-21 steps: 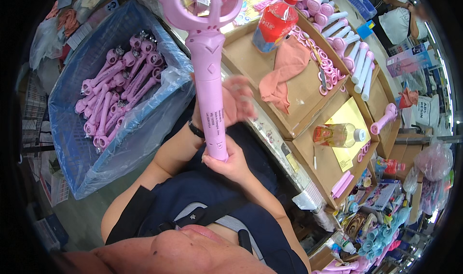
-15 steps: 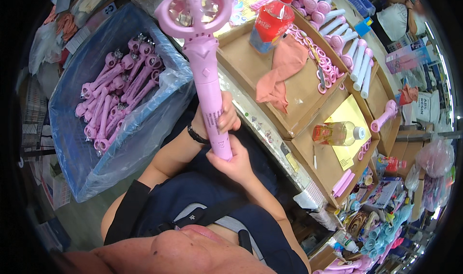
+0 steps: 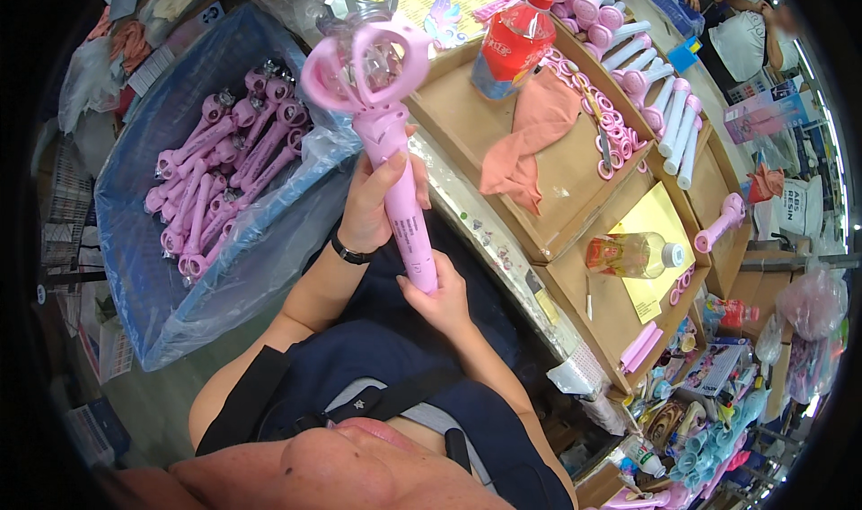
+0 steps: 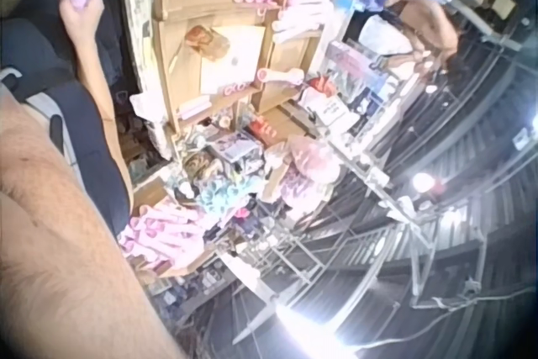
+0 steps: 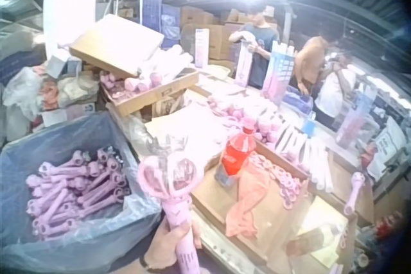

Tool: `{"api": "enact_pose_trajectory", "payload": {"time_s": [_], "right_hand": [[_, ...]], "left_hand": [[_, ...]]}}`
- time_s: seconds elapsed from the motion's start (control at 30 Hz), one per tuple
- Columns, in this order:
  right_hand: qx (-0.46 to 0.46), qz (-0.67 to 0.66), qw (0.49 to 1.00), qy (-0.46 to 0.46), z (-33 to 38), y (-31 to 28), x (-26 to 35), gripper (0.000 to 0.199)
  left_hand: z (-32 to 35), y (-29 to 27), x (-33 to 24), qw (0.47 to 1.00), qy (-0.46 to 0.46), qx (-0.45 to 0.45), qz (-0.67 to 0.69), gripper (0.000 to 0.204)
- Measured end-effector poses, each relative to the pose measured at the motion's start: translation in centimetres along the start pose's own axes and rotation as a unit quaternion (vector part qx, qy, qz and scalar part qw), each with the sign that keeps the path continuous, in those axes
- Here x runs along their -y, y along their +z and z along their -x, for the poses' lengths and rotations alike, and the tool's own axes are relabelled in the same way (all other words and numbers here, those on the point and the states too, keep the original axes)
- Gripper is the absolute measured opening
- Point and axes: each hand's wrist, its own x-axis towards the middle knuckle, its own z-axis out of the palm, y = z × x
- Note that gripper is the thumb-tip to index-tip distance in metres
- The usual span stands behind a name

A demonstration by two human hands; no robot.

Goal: The person picks up pink plastic batons from a bin, wipes them with a cloth, and uses a small metal tool to adjust or tighten parts on the baton head. They then place the finished batons on a nearby tray.

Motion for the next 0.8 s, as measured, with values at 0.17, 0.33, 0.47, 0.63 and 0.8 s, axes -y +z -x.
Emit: {"api": "enact_pose_trajectory", "payload": {"time_s": [0.17, 0.33, 0.47, 0.63, 0.8], "right_hand": [[0.022, -0.057, 0.997, 0.051, 0.9, -0.4, -1.2, 0.042], [0.206, -0.236, 0.945, 0.090, 1.8, -2.3, -0.8, 0.043], [0.108, -0.068, 0.991, 0.027, 1.6, -3.2, 0.8, 0.048], [0.063, -0.130, 0.988, 0.055, 4.7, -9.9, 4.7, 0.058], [-0.203, -0.221, 0.954, 0.002, 7.8, -22.3, 9.9, 0.059]], "left_hand": [[0.6, 0.3, 0.5, 0.998, -0.025, 0.021, 0.058, 0.034], [-1.6, -0.7, -1.6, 0.987, 0.040, 0.098, 0.124, 0.075], [-3.0, 0.4, -1.9, 0.997, 0.055, 0.050, 0.034, 0.082], [-2.7, 2.9, -2.3, 0.981, 0.099, 0.167, -0.015, 0.084], [-3.2, 0.8, -2.4, 0.995, 0.003, 0.100, -0.011, 0.040]]}}
